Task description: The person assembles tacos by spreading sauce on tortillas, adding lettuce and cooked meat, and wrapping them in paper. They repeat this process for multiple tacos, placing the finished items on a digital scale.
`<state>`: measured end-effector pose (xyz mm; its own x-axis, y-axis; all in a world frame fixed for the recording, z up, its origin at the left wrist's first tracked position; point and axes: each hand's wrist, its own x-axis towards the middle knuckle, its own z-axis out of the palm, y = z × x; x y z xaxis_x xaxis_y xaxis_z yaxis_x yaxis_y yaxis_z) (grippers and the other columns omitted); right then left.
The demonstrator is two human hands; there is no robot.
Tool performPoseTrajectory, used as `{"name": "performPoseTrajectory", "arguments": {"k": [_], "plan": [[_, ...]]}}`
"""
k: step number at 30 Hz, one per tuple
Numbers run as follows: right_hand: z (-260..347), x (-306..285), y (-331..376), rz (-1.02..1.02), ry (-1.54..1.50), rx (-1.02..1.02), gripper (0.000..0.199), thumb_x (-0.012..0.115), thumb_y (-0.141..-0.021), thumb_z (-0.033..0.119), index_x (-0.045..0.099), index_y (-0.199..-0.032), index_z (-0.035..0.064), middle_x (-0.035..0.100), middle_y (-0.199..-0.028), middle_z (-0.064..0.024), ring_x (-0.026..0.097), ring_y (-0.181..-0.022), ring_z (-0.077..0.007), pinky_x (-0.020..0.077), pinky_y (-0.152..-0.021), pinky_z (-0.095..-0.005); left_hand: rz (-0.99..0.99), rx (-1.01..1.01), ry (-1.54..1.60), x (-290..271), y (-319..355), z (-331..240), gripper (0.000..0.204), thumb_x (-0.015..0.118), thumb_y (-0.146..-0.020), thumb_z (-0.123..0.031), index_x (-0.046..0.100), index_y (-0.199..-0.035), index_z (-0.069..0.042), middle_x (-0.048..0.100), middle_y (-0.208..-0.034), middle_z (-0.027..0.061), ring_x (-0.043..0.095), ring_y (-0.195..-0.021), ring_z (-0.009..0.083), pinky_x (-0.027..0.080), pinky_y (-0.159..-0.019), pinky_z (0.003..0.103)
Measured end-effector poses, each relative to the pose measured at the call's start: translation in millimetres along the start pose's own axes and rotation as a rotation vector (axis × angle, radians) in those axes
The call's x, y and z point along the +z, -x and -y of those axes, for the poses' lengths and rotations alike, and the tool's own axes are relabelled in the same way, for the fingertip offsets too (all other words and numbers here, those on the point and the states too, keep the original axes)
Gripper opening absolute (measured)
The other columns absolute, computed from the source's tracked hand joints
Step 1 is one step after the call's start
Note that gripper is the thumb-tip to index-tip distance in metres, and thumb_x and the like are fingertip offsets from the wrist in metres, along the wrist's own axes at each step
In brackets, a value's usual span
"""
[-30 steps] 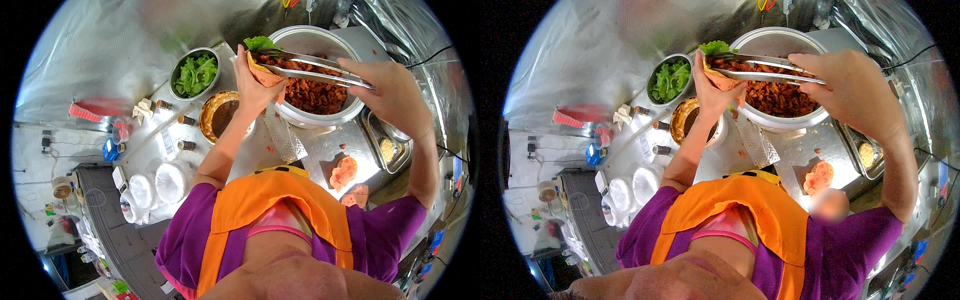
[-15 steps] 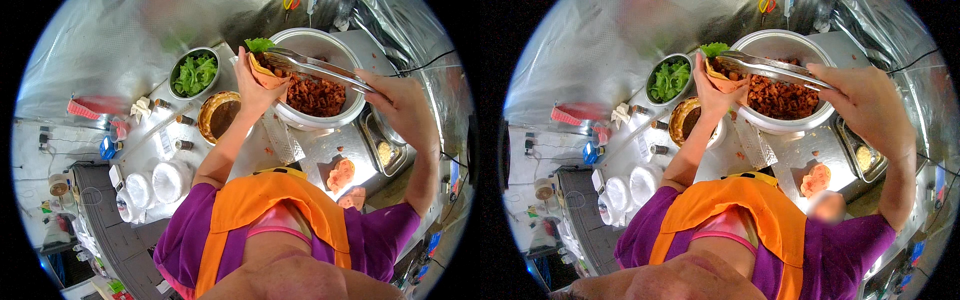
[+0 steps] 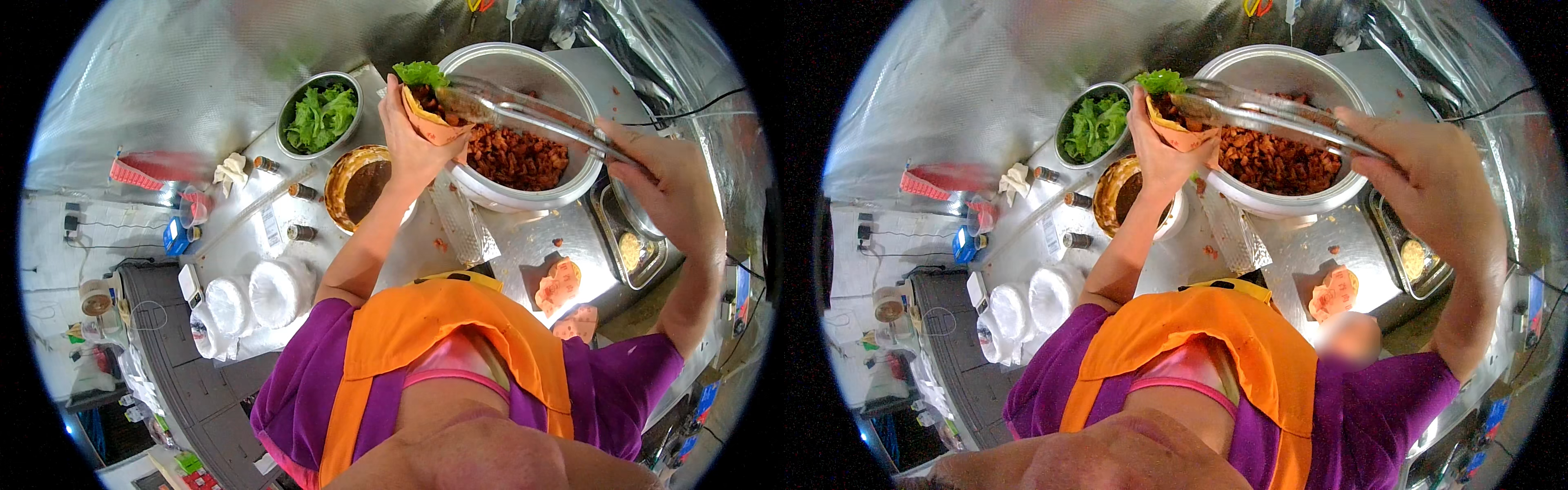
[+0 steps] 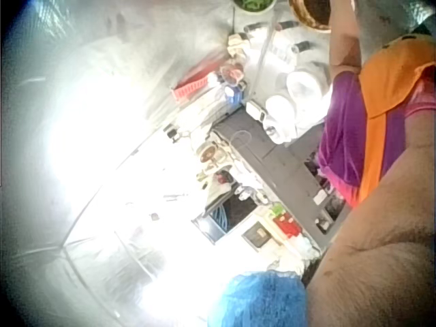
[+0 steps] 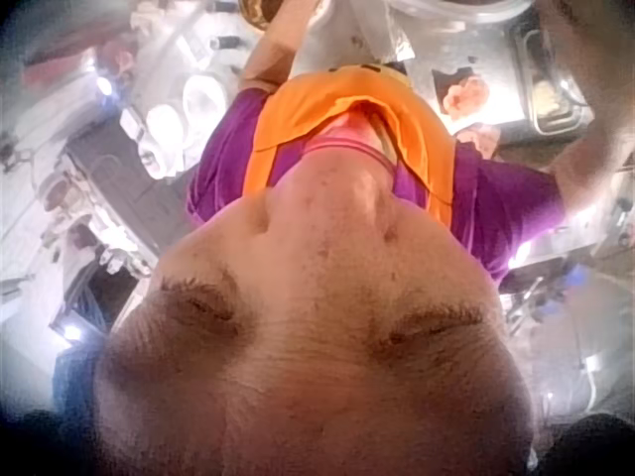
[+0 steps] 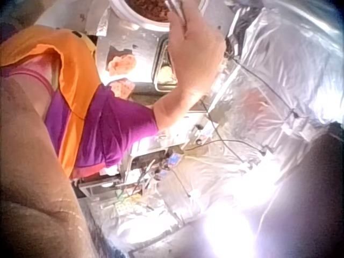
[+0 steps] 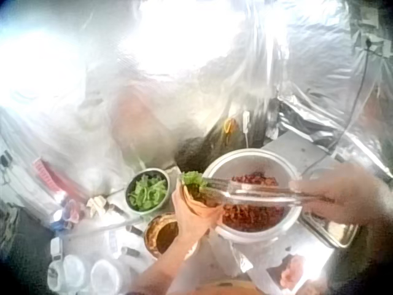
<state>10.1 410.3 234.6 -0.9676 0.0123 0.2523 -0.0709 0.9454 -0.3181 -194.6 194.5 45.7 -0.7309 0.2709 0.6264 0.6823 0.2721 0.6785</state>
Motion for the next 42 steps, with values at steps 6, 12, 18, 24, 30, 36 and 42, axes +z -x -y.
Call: {"name": "performPoseTrajectory", "arguments": {"k": [6,12,18,24,30,36,42], "plan": [[2,16,-8,0.069,0.079,-0.049,0.038,0.069,-0.084,0.014,0.066,-0.121,0.0107,0.066,-0.081,-0.017,0.061,-0.064,-0.0338,0.0466,-0.059,-0.0388,0.013,0.064,0.01,5,0,2,0.129,0.093,-0.054,-0.02,0.011,-0.149,0.006,0.038,-0.129,0.0212,0.04,-0.122,0.0372,0.037,-0.105,0.045],[-7,13,-5,-0.069,0.039,-0.002,0.04,0.069,-0.084,0.013,0.065,-0.124,0.0106,0.066,-0.085,-0.0178,0.06,-0.062,-0.0324,0.0477,-0.06,-0.0364,0.039,0.047,-0.011,-1,-4,2,0.13,0.094,-0.054,-0.021,0.011,-0.15,0.005,0.039,-0.128,0.0209,0.042,-0.12,0.0368,0.037,-0.105,0.045],[-43,36,2,-0.086,0.043,0.014,0.036,0.069,-0.084,0.017,0.067,-0.12,0.0102,0.068,-0.085,-0.0177,0.064,-0.07,-0.0347,0.05,-0.065,-0.0402,0.136,-0.049,-0.003,-22,15,25,0.125,0.093,-0.054,-0.021,0.016,-0.149,0.005,0.04,-0.133,0.0209,0.041,-0.126,0.0364,0.034,-0.108,0.044],[-102,126,-24,0.288,0.248,0.151,0.046,0.071,-0.08,0.027,0.063,-0.122,0.0102,0.07,-0.094,-0.0172,0.065,-0.088,-0.0389,0.0513,-0.075,-0.0469,0.27,-0.157,-0.013,-19,25,21,0.118,0.092,-0.056,-0.02,0.022,-0.147,0.005,0.04,-0.136,0.0207,0.041,-0.128,0.034,0.034,-0.109,0.043],[-126,189,-57,0.279,0.175,0.033,0.043,0.07,-0.081,0.026,0.065,-0.121,0.0116,0.07,-0.09,-0.0157,0.067,-0.085,-0.0363,0.0532,-0.075,-0.046,0.379,-0.213,0.019,-17,28,28,0.113,0.09,-0.059,-0.02,0.023,-0.147,0.005,0.04,-0.133,0.0199,0.043,-0.126,0.033,0.036,-0.107,0.042],[-116,177,-53,0.32,0.251,0.074,0.038,0.069,-0.084,0.025,0.066,-0.12,0.0143,0.07,-0.086,-0.0176,0.067,-0.081,-0.0359,0.0534,-0.073,-0.0449,0.418,-0.225,0.084,-15,30,36,0.109,0.088,-0.062,-0.018,0.023,-0.147,0.005,0.039,-0.133,0.02,0.043,-0.127,0.0333,0.036,-0.108,0.041],[-134,176,-47,0.258,0.118,-0.01,0.036,0.067,-0.085,0.023,0.068,-0.119,0.01,0.069,-0.082,-0.0176,0.067,-0.078,-0.0356,0.0507,-0.07,-0.0449,0.44,-0.268,0.168,-16,29,40,0.108,0.087,-0.062,-0.017,0.024,-0.146,0.005,0.039,-0.133,0.0193,0.043,-0.127,0.0311,0.036,-0.109,0.04]]}}
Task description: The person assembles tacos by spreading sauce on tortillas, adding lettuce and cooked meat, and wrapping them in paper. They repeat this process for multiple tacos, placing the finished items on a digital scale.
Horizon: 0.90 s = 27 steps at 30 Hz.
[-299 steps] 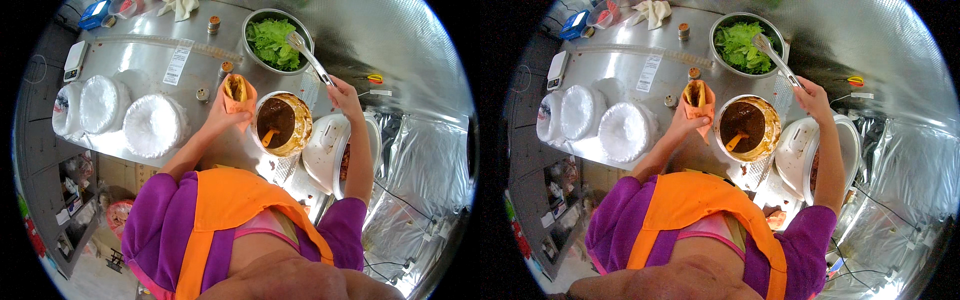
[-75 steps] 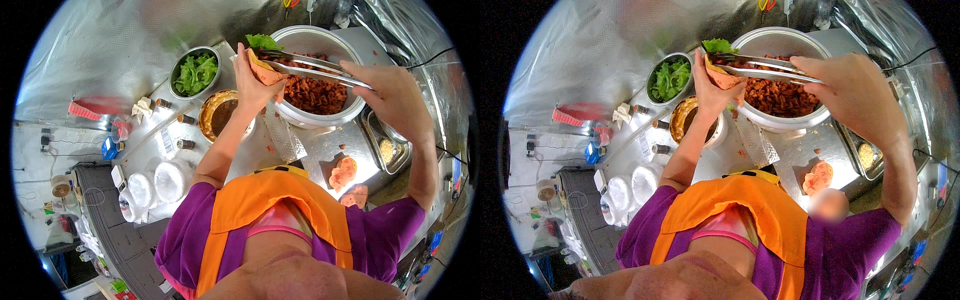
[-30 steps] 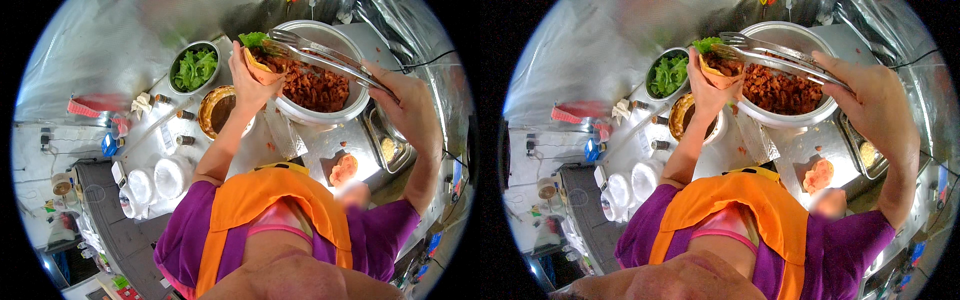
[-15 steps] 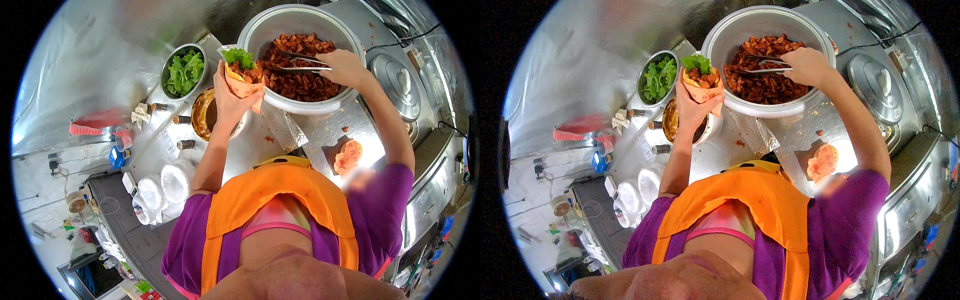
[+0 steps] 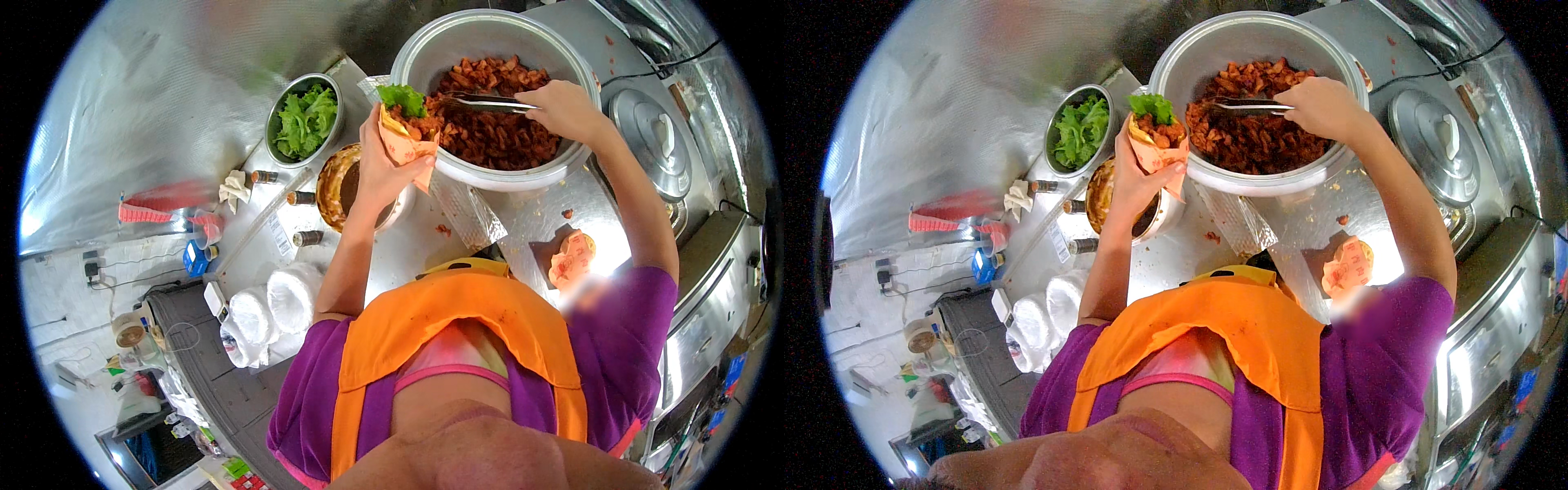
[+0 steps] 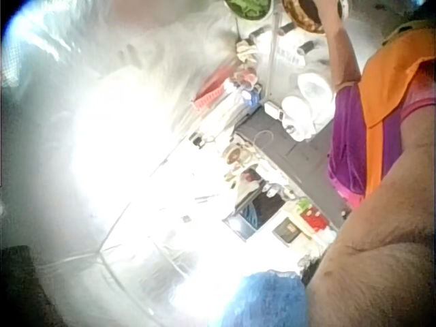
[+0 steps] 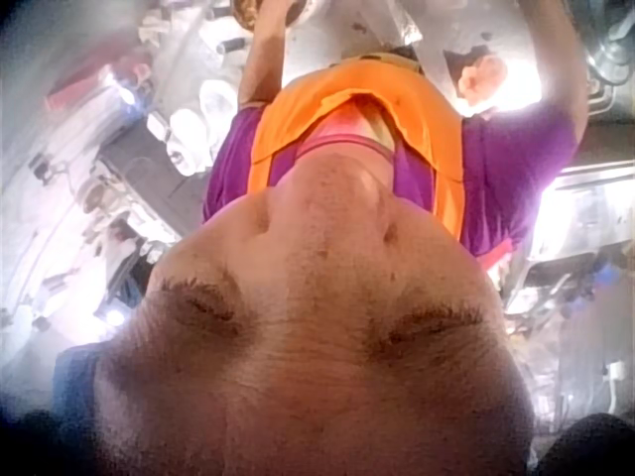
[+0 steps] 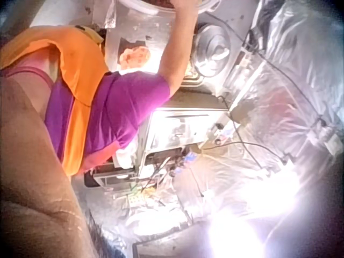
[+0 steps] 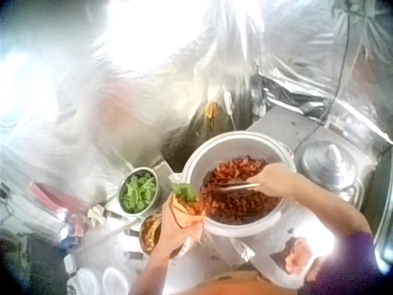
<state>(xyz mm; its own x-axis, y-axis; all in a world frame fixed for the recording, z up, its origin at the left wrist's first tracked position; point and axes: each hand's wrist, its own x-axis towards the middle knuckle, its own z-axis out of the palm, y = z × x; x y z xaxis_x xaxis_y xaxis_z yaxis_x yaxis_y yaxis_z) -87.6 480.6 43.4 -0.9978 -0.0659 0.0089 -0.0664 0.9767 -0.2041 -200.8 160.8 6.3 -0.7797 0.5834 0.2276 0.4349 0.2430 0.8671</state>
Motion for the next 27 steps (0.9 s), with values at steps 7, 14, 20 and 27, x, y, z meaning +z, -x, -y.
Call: {"name": "performPoseTrajectory", "arguments": {"k": [7,14,20,27], "plan": [[-19,-42,57,-0.052,-0.635,0.274,0.039,0.065,-0.089,0.016,0.065,-0.128,0.0146,0.061,-0.068,-0.0009,0.056,-0.058,-0.0112,0.0455,-0.052,-0.0282,-0.092,0.04,0.025,-4,-1,-16,0.108,0.088,-0.059,-0.019,0.027,-0.145,0.005,0.042,-0.131,0.0182,0.046,-0.124,0.0311,0.037,-0.108,0.039],[26,-88,91,-0.128,-0.932,0.245,0.04,0.065,-0.095,0.022,0.061,-0.133,0.0117,0.055,-0.067,0.0049,0.047,-0.053,-0.0011,0.0388,-0.046,-0.0178,-0.163,0.153,-0.088,-4,-18,-37,0.113,0.09,-0.057,-0.024,0.027,-0.146,0.007,0.043,-0.131,0.0195,0.046,-0.125,0.0326,0.038,-0.106,0.041],[59,-83,86,-0.08,-1.063,0.24,0.04,0.064,-0.095,0.02,0.061,-0.133,0.0096,0.056,-0.069,0.0055,0.048,-0.055,-0.0006,0.0394,-0.048,-0.0167,-0.216,0.243,0.018,17,-35,-46,0.117,0.09,-0.056,-0.026,0.024,-0.146,0.009,0.041,-0.135,0.0224,0.044,-0.126,0.0339,0.035,-0.109,0.042],[103,-67,92,-0.481,-0.374,0.029,0.042,0.067,-0.09,0.012,0.061,-0.132,0.0101,0.067,-0.075,-0.0121,0.063,-0.058,-0.0255,0.0491,-0.054,-0.0332,-0.246,0.232,-0.146,31,-43,-62,0.122,0.094,-0.055,-0.026,0.02,-0.147,0.007,0.039,-0.136,0.0193,0.041,-0.129,0.032,0.034,-0.11,0.041]]}}
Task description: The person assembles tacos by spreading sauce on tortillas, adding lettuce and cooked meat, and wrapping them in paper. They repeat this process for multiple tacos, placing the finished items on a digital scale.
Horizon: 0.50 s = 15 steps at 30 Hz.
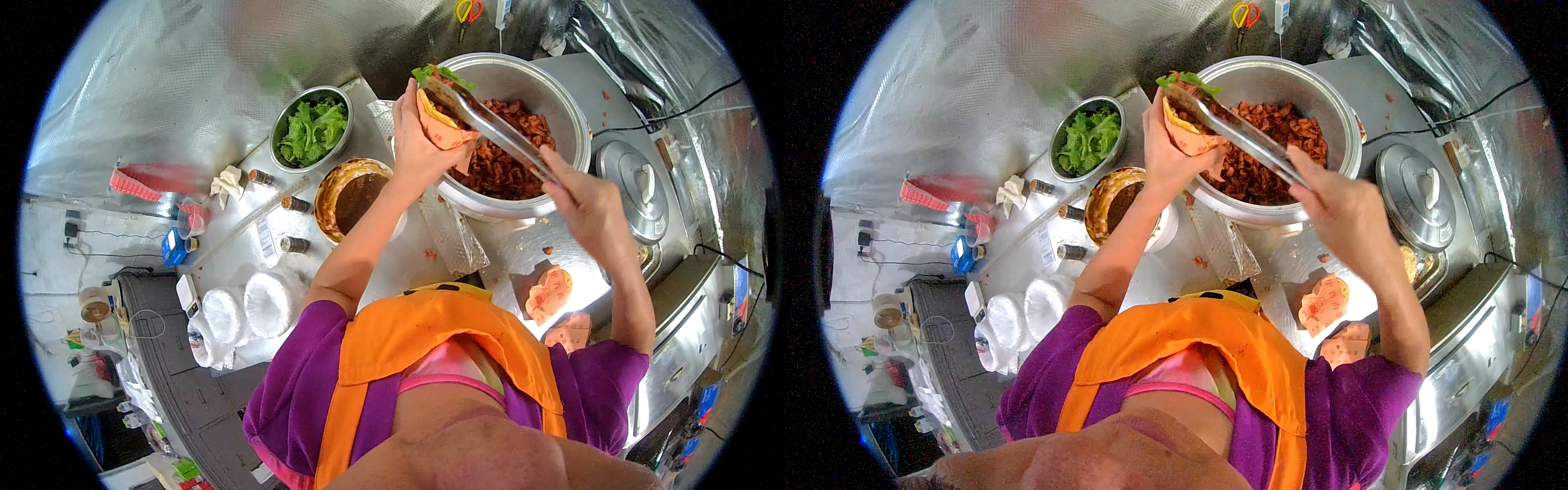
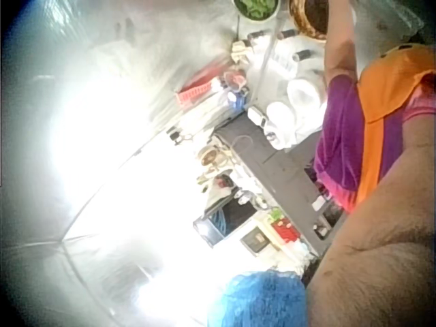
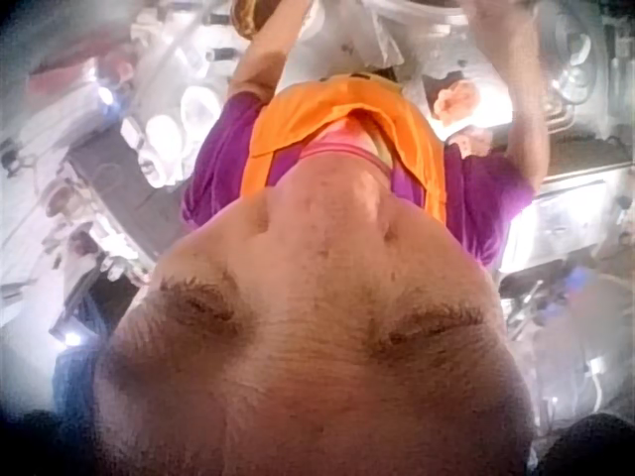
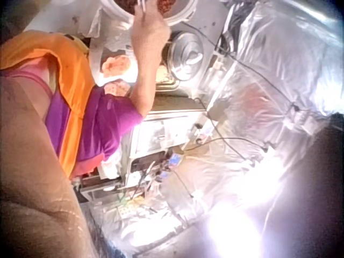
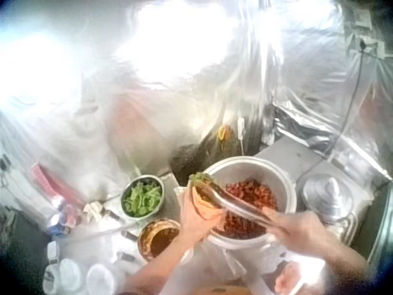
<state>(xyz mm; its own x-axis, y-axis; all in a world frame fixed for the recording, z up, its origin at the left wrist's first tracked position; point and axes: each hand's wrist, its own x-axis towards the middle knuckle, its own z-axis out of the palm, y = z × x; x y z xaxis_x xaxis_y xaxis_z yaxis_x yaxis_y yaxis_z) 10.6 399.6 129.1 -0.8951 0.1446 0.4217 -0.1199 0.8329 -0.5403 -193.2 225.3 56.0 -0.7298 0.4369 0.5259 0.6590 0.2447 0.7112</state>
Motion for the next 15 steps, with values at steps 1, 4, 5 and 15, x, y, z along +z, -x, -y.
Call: {"name": "performPoseTrajectory", "arguments": {"k": [1,4,5,15], "plan": [[8,1,1,0.033,0.1,0.042,0.045,0.068,-0.087,0.011,0.06,-0.131,0.0087,0.066,-0.083,-0.0198,0.065,-0.067,-0.0353,0.0517,-0.06,-0.0387,-0.018,0.001,0.005,5,0,1,0.123,0.094,-0.055,-0.027,0.02,-0.147,0.006,0.039,-0.136,0.0191,0.04,-0.129,0.032,0.035,-0.11,0.041],[11,-12,-4,0.058,0.197,0.062,0.047,0.069,-0.087,0.013,0.058,-0.133,0.0088,0.066,-0.084,-0.0193,0.066,-0.07,-0.0339,0.0521,-0.063,-0.0395,-0.065,0.01,0.022,15,-1,5,0.124,0.095,-0.054,-0.03,0.02,-0.147,0.006,0.039,-0.136,0.0187,0.039,-0.129,0.0318,0.035,-0.11,0.042],[11,-18,-4,0.089,0.142,0.111,0.049,0.069,-0.086,0.014,0.057,-0.133,0.0082,0.067,-0.086,-0.0205,0.065,-0.07,-0.0337,0.051,-0.064,-0.0391,-0.076,0.017,0.03,16,-1,4,0.125,0.095,-0.054,-0.03,0.02,-0.147,0.005,0.038,-0.136,0.0187,0.039,-0.129,0.0317,0.035,-0.11,0.042],[17,-48,-2,0.056,-0.051,0.293,0.044,0.068,-0.088,0.007,0.06,-0.131,0.005,0.065,-0.078,-0.0191,0.056,-0.061,-0.0167,0.0472,-0.061,-0.0295,-0.072,0.089,0.055,25,-4,4,0.123,0.094,-0.055,-0.027,0.019,-0.147,0.005,0.036,-0.133,0.0166,0.04,-0.126,0.0303,0.034,-0.11,0.042]]}}
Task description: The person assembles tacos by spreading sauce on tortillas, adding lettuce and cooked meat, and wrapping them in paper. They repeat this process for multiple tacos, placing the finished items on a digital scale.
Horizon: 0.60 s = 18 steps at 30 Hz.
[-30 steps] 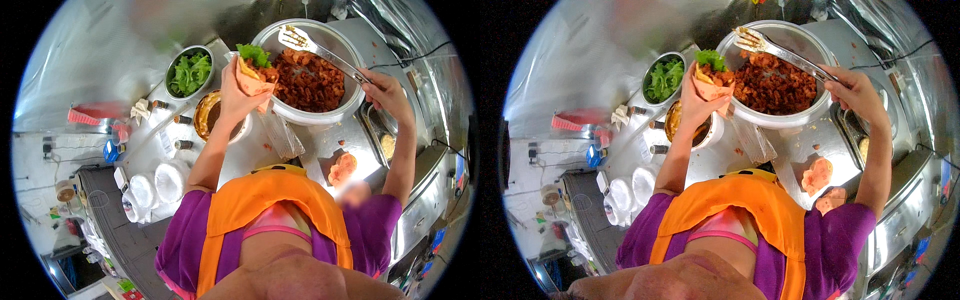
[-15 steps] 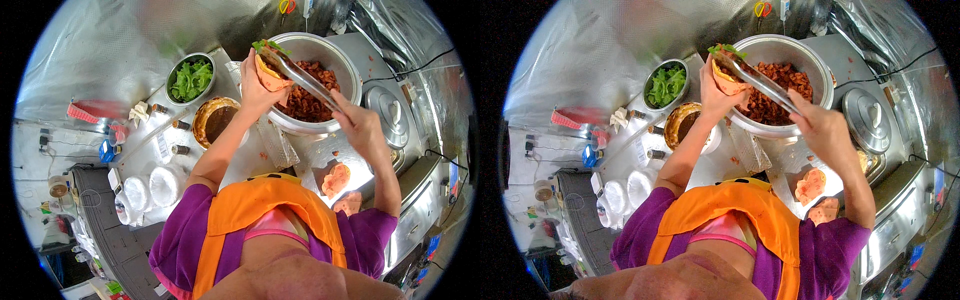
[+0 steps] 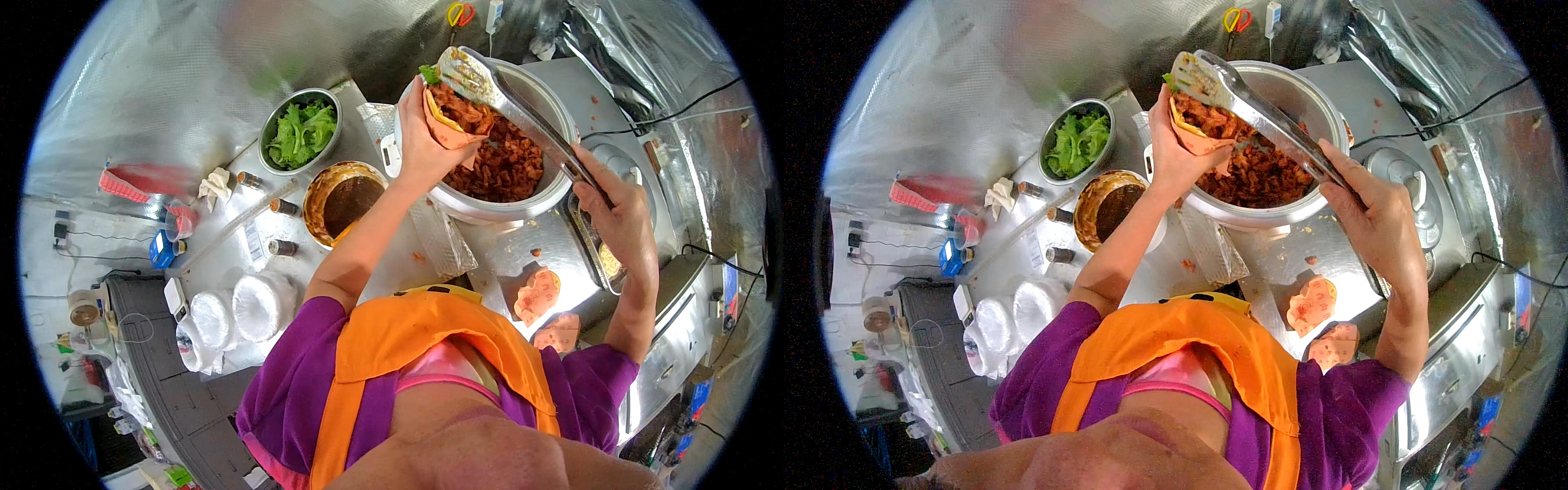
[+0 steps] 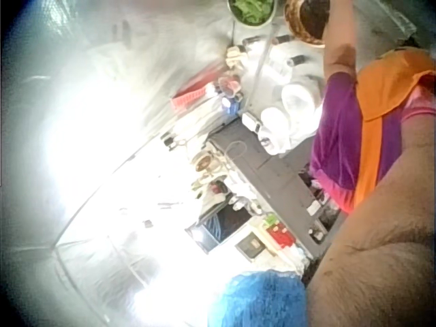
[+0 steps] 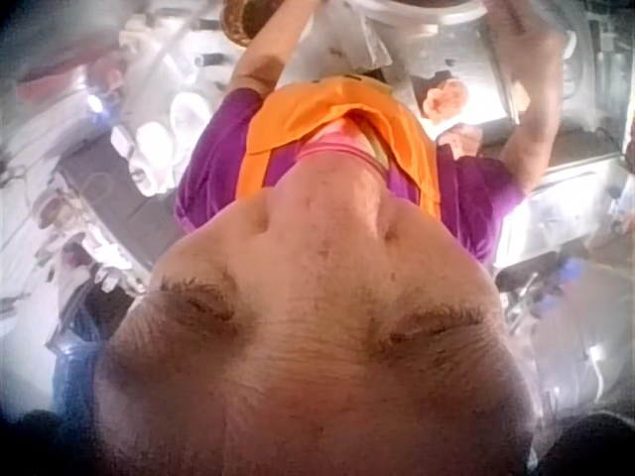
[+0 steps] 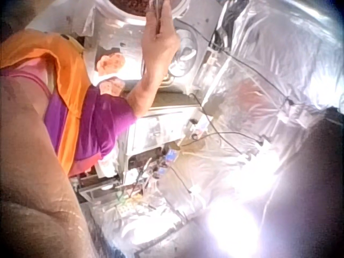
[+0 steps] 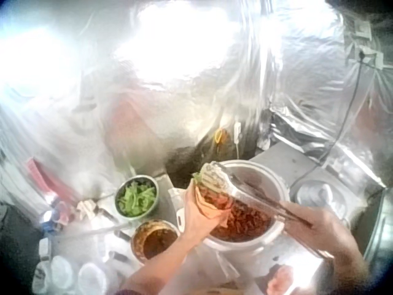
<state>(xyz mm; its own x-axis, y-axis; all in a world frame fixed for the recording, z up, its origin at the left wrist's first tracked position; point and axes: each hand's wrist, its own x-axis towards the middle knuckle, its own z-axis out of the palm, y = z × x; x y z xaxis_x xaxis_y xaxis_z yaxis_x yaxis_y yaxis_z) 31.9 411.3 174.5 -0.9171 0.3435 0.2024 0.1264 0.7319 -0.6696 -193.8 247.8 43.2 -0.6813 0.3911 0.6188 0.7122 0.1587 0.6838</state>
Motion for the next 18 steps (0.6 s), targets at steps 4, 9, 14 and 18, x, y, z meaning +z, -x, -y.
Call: {"name": "performPoseTrajectory", "arguments": {"k": [4,9,14,18], "plan": [[-11,11,-2,-0.011,0.153,-0.189,0.042,0.067,-0.088,0.006,0.062,-0.129,0.0055,0.065,-0.079,-0.0205,0.062,-0.062,-0.0211,0.0491,-0.06,-0.0318,0.002,0.009,0.055,2,1,1,0.123,0.093,-0.055,-0.027,0.018,-0.148,0.004,0.035,-0.132,0.0162,0.04,-0.125,0.0311,0.033,-0.11,0.041],[-8,7,-3,-0.033,0.153,-0.151,0.042,0.069,-0.086,0.006,0.063,-0.128,0.0078,0.067,-0.08,-0.0193,0.065,-0.064,-0.0271,0.0501,-0.06,-0.0338,0.053,-0.042,0.051,2,0,-4,0.121,0.093,-0.055,-0.021,0.018,-0.147,0.004,0.036,-0.133,0.0159,0.041,-0.126,0.0276,0.035,-0.11,0.039],[-4,-5,1,-0.061,0.095,-0.09,0.045,0.07,-0.085,0.007,0.063,-0.129,0.0094,0.068,-0.082,-0.018,0.066,-0.066,-0.0257,0.0505,-0.062,-0.0335,0.042,-0.069,0.164,4,4,4,0.121,0.093,-0.056,-0.018,0.017,-0.147,0.004,0.038,-0.133,0.0147,0.043,-0.127,0.0253,0.036,-0.109,0.038],[-13,2,5,-0.044,0.189,-0.178,0.046,0.071,-0.085,0.008,0.063,-0.13,0.009,0.069,-0.084,-0.0189,0.067,-0.068,-0.0233,0.0511,-0.064,-0.0332,0.056,-0.048,0.163,6,6,4,0.122,0.093,-0.055,-0.016,0.017,-0.148,0.005,0.039,-0.135,0.0164,0.044,-0.127,0.0251,0.037,-0.109,0.037]]}}
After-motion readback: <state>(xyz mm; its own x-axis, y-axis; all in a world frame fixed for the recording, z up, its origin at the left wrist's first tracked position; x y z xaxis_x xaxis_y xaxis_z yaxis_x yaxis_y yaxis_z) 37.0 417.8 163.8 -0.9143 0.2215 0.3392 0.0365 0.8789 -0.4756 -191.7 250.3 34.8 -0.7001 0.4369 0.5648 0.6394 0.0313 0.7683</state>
